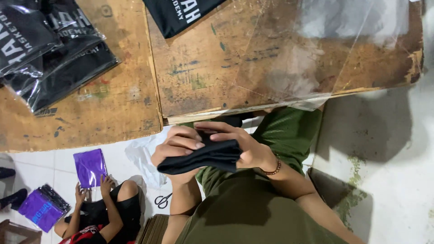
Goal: Folding black t-shirts and placing them into clear plastic bags for shipping
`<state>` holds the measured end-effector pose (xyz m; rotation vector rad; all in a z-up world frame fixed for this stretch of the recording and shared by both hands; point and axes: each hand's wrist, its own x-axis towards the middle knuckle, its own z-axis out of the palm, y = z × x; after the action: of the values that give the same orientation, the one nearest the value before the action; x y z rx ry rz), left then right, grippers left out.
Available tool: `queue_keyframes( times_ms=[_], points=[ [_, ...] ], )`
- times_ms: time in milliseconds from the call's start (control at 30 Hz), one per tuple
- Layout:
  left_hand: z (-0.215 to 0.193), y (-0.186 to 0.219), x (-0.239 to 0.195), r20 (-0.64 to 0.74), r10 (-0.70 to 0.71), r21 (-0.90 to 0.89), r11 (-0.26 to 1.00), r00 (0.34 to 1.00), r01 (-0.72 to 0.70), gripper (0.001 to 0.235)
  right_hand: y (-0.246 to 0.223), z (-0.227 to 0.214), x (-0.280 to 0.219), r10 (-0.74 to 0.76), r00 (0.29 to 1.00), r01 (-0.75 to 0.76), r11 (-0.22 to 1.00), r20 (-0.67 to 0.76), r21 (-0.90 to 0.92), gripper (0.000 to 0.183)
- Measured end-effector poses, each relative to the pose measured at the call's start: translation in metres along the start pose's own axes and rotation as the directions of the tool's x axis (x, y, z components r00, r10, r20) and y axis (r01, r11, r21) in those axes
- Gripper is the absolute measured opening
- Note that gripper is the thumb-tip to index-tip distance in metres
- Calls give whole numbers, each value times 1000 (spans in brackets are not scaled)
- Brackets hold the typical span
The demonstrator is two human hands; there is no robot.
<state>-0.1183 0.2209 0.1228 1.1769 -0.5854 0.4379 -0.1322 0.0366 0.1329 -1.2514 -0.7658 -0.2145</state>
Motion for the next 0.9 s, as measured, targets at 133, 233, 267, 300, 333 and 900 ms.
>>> queue_keyframes(
  times_ms=[133, 233, 267, 300, 333, 900],
  points=[
    [27, -1, 17, 93, -100, -21, 994, 991, 103, 37, -6, -9, -22, 62, 989, -51, 995, -136, 81, 47],
    [42, -20, 22, 139, -175, -54, 981, 975, 184, 30, 67, -44, -158, 228, 921, -243, 970, -317, -8, 52],
    [47, -29, 22, 139, -190, -97, 974, 972, 204, 34, 80, -56, -240, 314, 858, -375, 924, -407, -79, 63],
    [48, -44, 24, 141, -192, -100, 973, 971, 207, 34, 74, -66, -279, 314, 856, -377, 923, -412, -80, 63],
    [49, -59, 26, 183, -243, 25, 970, 953, 242, 34, 68, -75, -318, 369, 692, -587, 788, -621, -187, 50],
    [59, -236, 16, 705, -168, 561, 727, 689, -397, 9, -57, -115, -248, -161, 311, -665, 667, -937, -336, 30]
  ],
)
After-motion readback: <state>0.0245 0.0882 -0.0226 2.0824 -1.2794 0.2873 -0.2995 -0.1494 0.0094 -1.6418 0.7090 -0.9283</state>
